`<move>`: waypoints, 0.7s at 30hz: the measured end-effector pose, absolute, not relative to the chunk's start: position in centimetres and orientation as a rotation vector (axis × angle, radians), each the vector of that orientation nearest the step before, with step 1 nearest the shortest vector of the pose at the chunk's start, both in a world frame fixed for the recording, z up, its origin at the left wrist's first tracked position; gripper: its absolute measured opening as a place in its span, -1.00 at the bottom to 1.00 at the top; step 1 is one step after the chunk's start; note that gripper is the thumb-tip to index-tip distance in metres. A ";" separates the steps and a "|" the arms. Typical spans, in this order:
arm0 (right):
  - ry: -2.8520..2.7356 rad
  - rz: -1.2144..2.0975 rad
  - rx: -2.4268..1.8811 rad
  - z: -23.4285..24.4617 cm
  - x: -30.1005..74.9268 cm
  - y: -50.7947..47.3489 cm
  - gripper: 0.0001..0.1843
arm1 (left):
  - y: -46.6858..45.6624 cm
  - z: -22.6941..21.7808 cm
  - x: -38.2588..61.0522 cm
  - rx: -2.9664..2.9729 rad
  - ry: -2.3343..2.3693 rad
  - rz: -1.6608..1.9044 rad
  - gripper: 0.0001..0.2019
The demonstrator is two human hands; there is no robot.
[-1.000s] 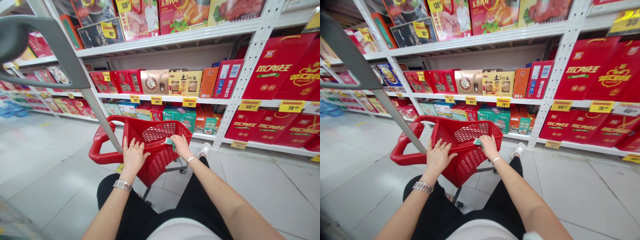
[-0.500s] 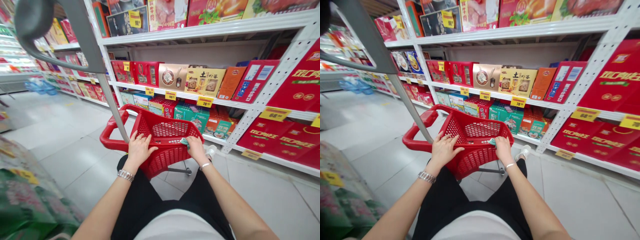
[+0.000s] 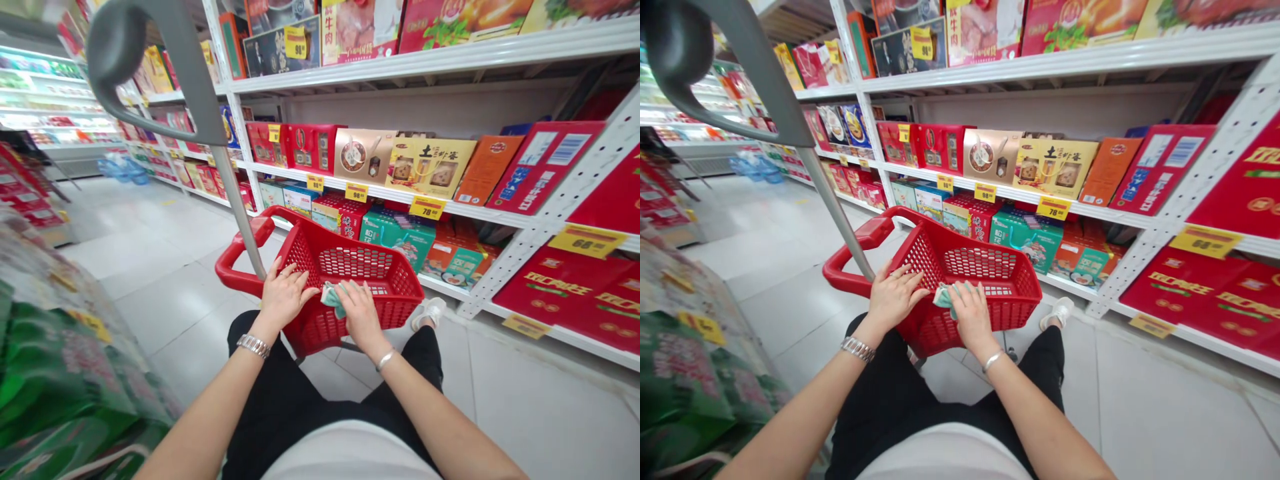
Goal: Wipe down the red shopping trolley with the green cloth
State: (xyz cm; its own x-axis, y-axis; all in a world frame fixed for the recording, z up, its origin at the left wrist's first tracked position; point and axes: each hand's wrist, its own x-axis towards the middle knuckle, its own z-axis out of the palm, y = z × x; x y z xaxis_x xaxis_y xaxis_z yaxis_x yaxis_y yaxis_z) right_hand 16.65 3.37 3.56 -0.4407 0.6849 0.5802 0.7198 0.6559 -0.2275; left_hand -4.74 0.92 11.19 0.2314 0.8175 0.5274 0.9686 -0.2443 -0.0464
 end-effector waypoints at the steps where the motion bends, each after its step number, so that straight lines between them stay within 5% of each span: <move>1: -2.200 -0.082 -1.127 3.2 17.9 3.6 -0.29 | 0.9 11.2 -4.9 -2.140 -1.651 -0.563 -0.58; 12: -1.971 -0.113 -1.702 1.7 31.3 6.3 -0.43 | 0.8 11.3 -5.4 -2.095 -1.657 -0.580 -0.63; 21: -2.184 -0.003 -1.188 2.7 18.4 4.3 -0.24 | 0.9 11.4 -5.1 -2.100 -1.665 -0.582 -0.59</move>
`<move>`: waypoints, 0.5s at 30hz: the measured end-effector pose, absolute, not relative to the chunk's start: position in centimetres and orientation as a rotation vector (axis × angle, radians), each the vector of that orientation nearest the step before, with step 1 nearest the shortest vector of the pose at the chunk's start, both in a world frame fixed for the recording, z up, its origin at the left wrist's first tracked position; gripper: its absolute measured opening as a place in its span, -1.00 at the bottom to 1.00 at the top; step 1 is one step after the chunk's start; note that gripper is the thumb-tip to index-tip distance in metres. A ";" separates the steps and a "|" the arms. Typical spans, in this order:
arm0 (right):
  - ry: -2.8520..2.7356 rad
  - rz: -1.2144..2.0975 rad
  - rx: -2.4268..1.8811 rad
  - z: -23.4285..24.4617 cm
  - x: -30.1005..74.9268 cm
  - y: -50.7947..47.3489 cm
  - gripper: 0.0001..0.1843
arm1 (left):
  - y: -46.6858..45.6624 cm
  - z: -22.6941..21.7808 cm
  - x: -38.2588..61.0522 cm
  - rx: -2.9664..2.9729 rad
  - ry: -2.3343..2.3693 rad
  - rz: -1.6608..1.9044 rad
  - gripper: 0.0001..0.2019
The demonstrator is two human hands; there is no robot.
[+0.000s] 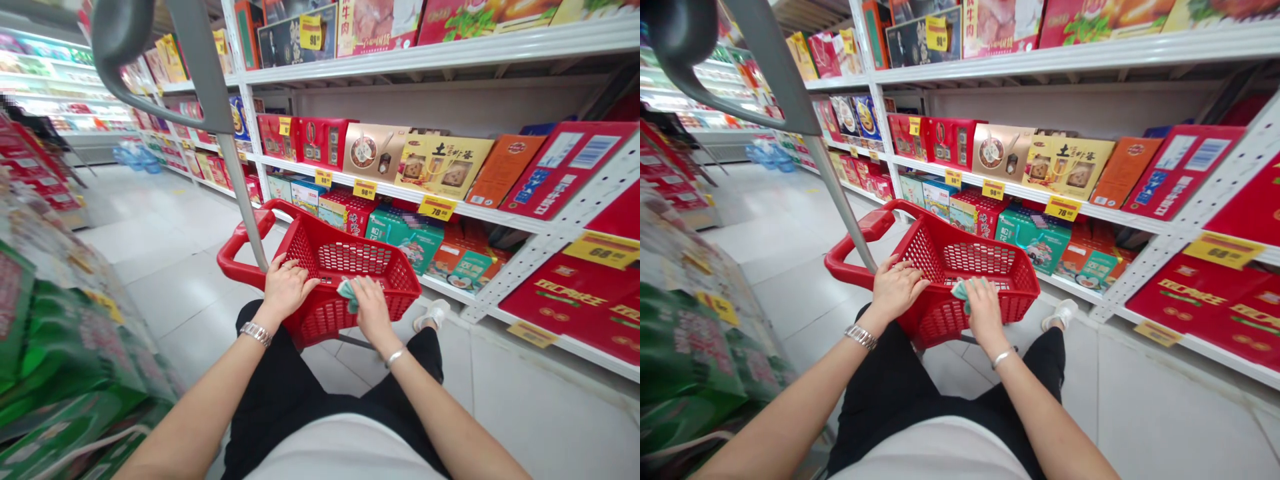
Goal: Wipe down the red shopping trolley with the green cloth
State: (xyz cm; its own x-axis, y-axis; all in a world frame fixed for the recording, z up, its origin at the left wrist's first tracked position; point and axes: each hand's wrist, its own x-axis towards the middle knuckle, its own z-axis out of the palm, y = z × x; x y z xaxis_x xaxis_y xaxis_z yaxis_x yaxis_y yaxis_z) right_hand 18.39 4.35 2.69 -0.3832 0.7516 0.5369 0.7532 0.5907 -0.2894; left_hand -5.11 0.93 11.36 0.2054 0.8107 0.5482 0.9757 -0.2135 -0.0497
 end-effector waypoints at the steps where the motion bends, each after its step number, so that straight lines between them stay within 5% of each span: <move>1: -2.212 0.031 -1.107 3.1 16.5 3.9 -0.22 | 0.9 11.3 -5.1 -2.102 -1.666 -0.590 -0.60; 8: -2.291 0.079 -0.935 4.8 12.7 3.5 -0.27 | 0.7 11.2 -4.8 -2.072 -1.642 -0.542 -0.58; 15: -2.228 0.117 -1.261 4.4 20.3 6.6 -0.30 | 0.8 11.3 -4.5 -2.105 -1.652 -0.560 -0.57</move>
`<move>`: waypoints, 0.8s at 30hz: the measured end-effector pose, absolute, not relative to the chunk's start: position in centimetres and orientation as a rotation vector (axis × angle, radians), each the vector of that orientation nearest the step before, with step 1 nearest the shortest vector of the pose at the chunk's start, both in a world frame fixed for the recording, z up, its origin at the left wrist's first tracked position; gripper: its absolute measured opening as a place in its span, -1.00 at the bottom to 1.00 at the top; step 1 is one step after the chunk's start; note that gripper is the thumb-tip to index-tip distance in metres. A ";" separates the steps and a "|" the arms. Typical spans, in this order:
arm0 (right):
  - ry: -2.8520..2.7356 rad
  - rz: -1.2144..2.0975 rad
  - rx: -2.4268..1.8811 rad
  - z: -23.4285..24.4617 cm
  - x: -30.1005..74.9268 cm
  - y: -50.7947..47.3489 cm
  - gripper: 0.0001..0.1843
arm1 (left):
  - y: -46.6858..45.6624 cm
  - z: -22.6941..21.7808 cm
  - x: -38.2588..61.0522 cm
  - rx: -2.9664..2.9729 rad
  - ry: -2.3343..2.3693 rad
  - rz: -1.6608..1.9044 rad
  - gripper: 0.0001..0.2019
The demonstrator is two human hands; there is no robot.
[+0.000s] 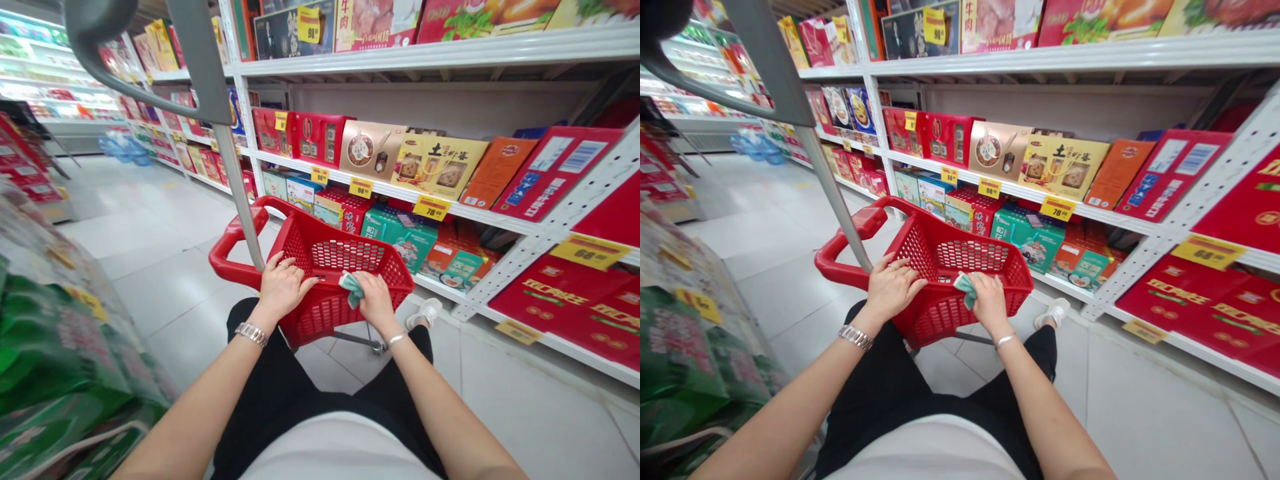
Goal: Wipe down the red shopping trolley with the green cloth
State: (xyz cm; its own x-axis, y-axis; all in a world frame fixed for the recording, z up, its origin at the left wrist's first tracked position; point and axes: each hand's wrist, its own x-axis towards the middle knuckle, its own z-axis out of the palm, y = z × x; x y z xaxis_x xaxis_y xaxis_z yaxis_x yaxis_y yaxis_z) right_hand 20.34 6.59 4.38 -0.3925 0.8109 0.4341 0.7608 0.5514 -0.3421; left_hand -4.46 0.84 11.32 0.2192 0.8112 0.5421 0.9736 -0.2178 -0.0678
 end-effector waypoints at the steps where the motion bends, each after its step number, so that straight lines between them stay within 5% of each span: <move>1: -2.224 0.116 -1.311 4.4 21.7 7.1 -0.31 | 0.9 11.3 -4.4 -2.111 -1.652 -0.576 -0.58; 11: -2.162 0.113 -1.548 3.6 31.4 10.6 -0.38 | 0.9 11.2 -4.2 -2.129 -1.624 -0.605 -0.56; 24: -2.039 -0.127 -1.585 2.3 30.7 5.4 -0.41 | 3.9 11.1 -4.0 -2.027 -1.733 -0.613 -0.52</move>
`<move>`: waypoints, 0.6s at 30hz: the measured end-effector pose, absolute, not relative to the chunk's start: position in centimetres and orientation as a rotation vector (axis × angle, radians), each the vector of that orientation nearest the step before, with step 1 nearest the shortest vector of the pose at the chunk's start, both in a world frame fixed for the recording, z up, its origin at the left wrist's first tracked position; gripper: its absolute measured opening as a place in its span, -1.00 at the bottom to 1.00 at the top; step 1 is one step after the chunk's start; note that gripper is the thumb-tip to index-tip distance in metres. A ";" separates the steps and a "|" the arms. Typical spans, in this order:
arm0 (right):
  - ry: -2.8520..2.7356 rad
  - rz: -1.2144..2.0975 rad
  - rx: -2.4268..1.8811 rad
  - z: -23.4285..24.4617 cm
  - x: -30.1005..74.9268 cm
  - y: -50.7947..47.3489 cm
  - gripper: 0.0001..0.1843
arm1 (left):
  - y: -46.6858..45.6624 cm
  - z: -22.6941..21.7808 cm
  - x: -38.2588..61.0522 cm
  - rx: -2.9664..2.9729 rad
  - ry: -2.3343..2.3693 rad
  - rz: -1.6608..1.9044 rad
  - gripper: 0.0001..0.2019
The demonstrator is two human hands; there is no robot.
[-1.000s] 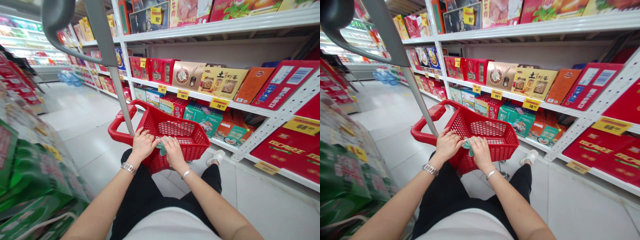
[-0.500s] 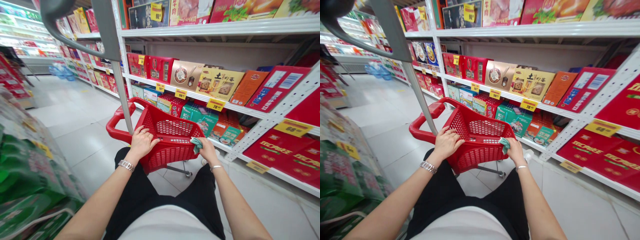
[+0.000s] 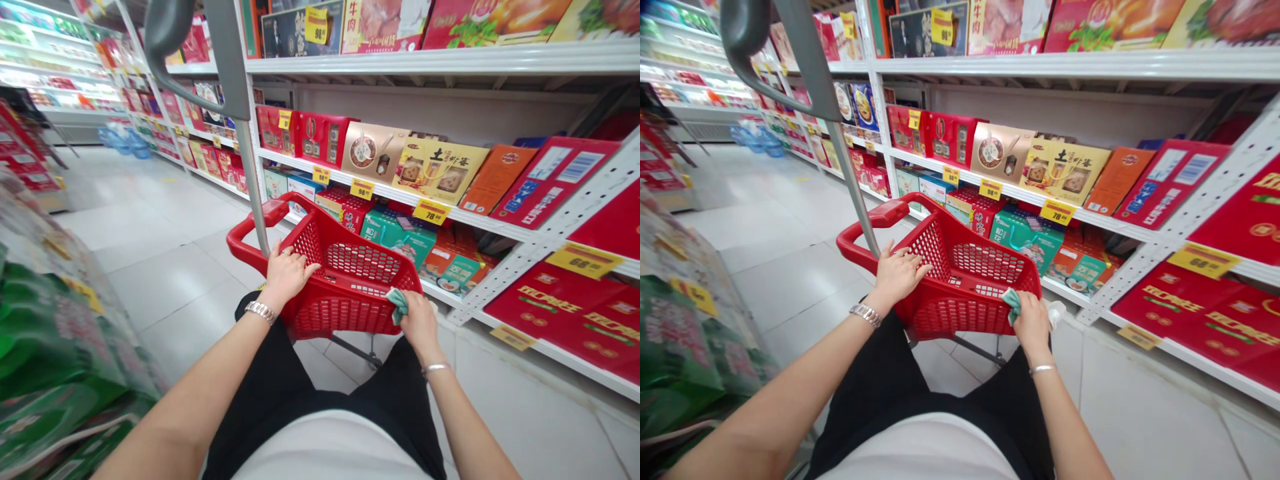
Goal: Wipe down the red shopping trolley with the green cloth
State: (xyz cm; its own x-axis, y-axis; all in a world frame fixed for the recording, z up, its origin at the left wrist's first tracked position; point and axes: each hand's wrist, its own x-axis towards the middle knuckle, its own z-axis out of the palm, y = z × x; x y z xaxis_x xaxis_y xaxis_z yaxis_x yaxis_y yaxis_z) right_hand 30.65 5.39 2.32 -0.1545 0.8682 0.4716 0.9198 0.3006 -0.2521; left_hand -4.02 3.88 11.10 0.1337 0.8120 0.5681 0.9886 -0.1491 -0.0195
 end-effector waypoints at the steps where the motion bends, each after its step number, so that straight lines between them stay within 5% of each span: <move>1: -2.016 -0.171 -1.573 2.0 30.3 4.9 -0.40 | 3.9 10.9 -3.6 -2.014 -1.753 -0.616 -0.51; 18: -2.150 -0.127 -1.135 3.3 19.1 5.5 -0.33 | 5.4 10.0 0.3 -2.128 -1.667 -0.506 -0.57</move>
State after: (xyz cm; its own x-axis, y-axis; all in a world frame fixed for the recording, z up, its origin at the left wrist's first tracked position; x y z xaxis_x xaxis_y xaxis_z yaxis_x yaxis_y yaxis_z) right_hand 19.06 5.46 3.32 -0.3777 0.6910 0.6163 0.7588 0.6124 -0.2216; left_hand 0.27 5.41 10.03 0.2282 0.8323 0.5052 0.9727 -0.2175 -0.0809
